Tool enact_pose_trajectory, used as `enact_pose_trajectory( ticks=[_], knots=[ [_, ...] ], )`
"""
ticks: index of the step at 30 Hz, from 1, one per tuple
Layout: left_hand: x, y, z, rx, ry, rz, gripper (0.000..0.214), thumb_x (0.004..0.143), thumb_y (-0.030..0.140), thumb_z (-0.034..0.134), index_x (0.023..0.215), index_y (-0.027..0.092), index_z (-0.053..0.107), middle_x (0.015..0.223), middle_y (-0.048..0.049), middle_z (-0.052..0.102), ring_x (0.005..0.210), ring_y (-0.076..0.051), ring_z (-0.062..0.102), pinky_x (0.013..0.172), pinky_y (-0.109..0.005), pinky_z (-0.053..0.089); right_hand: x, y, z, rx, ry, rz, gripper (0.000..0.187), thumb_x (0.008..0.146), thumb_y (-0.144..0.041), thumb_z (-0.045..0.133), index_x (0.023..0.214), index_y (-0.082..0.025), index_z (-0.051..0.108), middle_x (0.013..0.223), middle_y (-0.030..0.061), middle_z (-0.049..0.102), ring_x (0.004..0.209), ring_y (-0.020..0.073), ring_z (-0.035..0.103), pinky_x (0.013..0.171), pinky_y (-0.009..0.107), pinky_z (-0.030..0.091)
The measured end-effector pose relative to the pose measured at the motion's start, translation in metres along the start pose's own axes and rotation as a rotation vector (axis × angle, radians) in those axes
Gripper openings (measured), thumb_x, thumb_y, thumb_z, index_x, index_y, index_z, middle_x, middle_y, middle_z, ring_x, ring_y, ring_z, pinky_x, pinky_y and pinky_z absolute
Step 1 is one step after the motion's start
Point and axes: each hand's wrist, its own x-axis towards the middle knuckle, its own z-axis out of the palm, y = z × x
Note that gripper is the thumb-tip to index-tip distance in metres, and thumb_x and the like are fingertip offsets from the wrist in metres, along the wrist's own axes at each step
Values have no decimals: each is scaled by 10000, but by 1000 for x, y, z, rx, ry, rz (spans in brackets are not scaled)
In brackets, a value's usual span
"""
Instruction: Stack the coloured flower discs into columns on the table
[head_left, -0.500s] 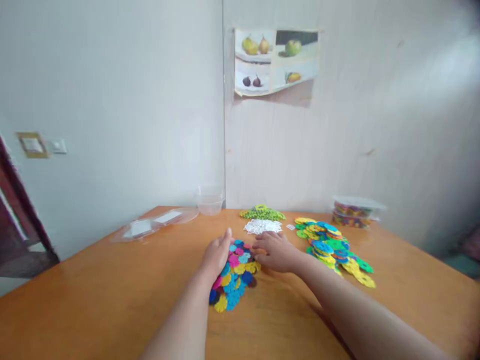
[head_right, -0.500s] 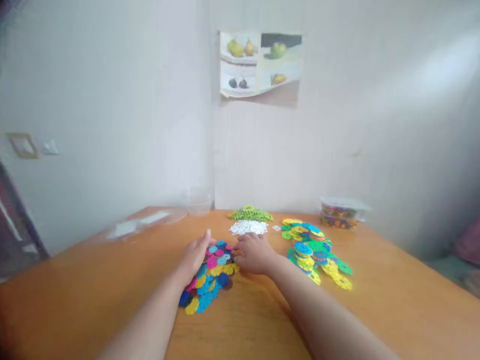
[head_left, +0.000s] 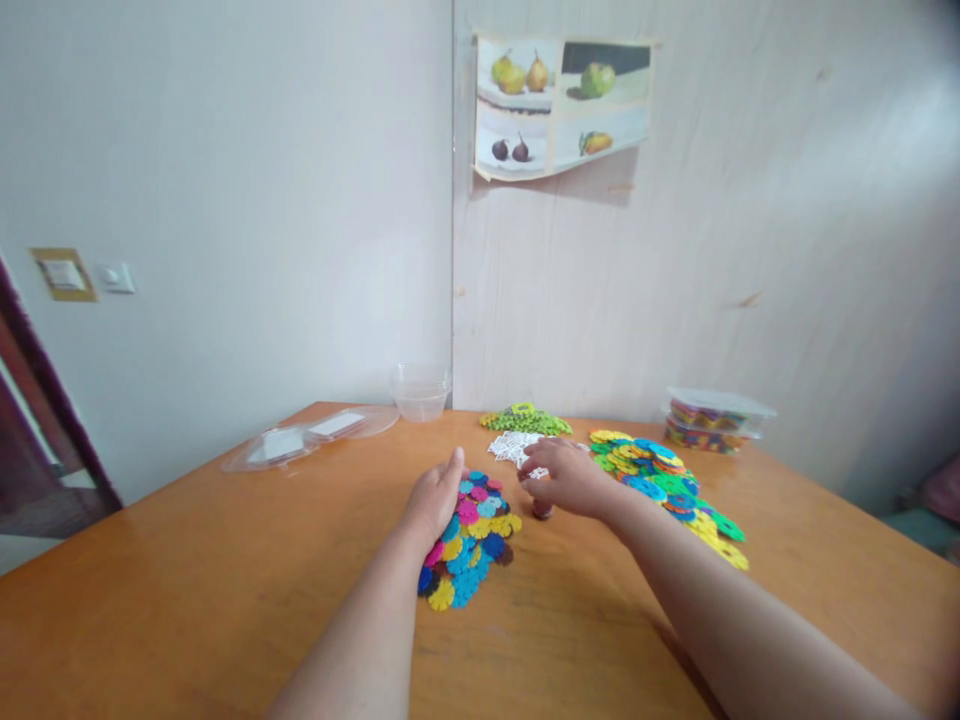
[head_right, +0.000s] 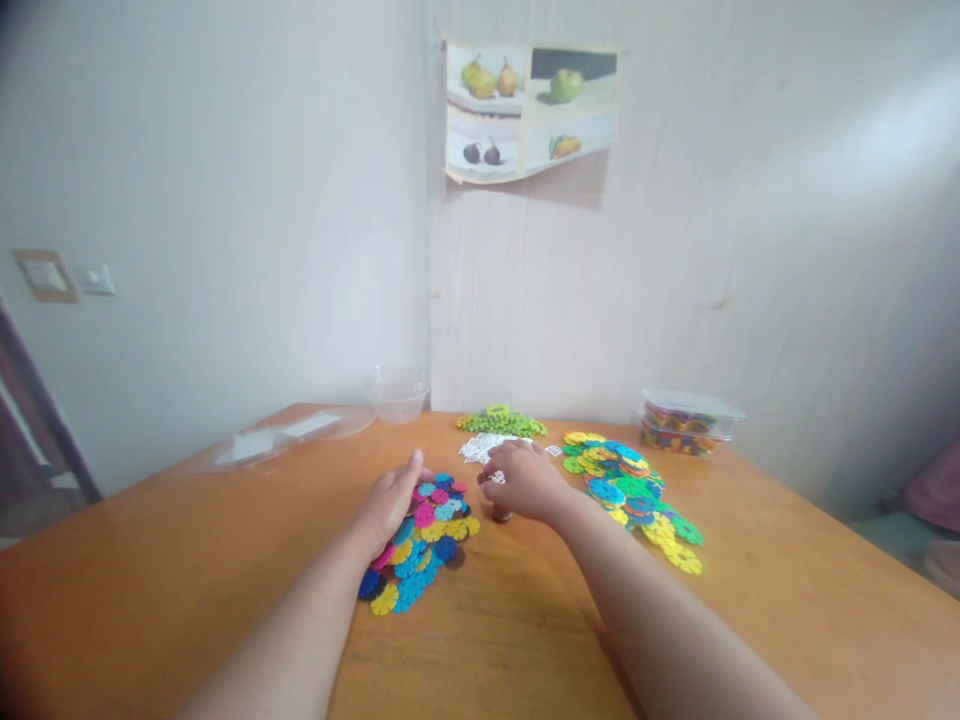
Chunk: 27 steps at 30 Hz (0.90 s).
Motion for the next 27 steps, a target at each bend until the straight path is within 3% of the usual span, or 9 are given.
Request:
enact_pose_trajectory(
  ticks=[5,9,12,15,18,23,27],
  knots=[
    [-1,-2,-1,-1,-2,2,680,825,715,337,897,167,733,998,-115,736,996,-280,648,902,-356,448,-6,16,-15,24,-70,37,175,711,-334,670,843,-310,782,1059,32,694,1067,259,563,959,370,365],
    [-2,0,-1,-15,-4,8,667,824,710,348,882,169,734,982,-107,737,974,-274,653,906,-361,448,-11,14,-17,37,-163,-22,162,728,-328,654,822,-314,785,1012,21,711,1062,252,572,937,348,384],
    [-2,2,-1,-20,3,-1,672,822,714,346,873,167,733,973,-108,738,966,-275,654,907,-364,450,-13,13,-16,19,-188,9,217,722,-386,668,884,-298,781,1090,41,694,1085,267,563,933,362,392],
    [-2,2,-1,-20,-2,-7,676,822,717,340,875,167,730,972,-109,739,973,-278,653,907,-363,453,-14,15,-15,21,-165,41,335,712,-462,681,967,-261,764,1152,68,671,1097,274,557,943,365,396],
    [-1,0,-1,-28,-9,-7,660,821,710,352,872,170,728,974,-107,741,979,-278,654,904,-356,456,-14,11,-14,24,-123,14,319,726,-440,673,978,-262,754,1168,59,665,1109,266,544,965,369,383],
    [0,-4,0,-35,-16,-13,621,822,688,379,890,178,728,971,-102,744,984,-281,655,892,-355,466,-14,-18,-3,4,-60,-130,219,785,-362,624,944,-285,753,1194,40,642,1137,249,521,989,377,358],
    [-1,-5,1,-54,-10,-13,623,814,691,390,890,175,731,974,-110,743,992,-280,655,887,-347,472,-11,-39,13,-35,18,-170,253,836,-371,580,1030,-294,723,1247,41,609,1201,270,466,1013,426,328]
  ],
)
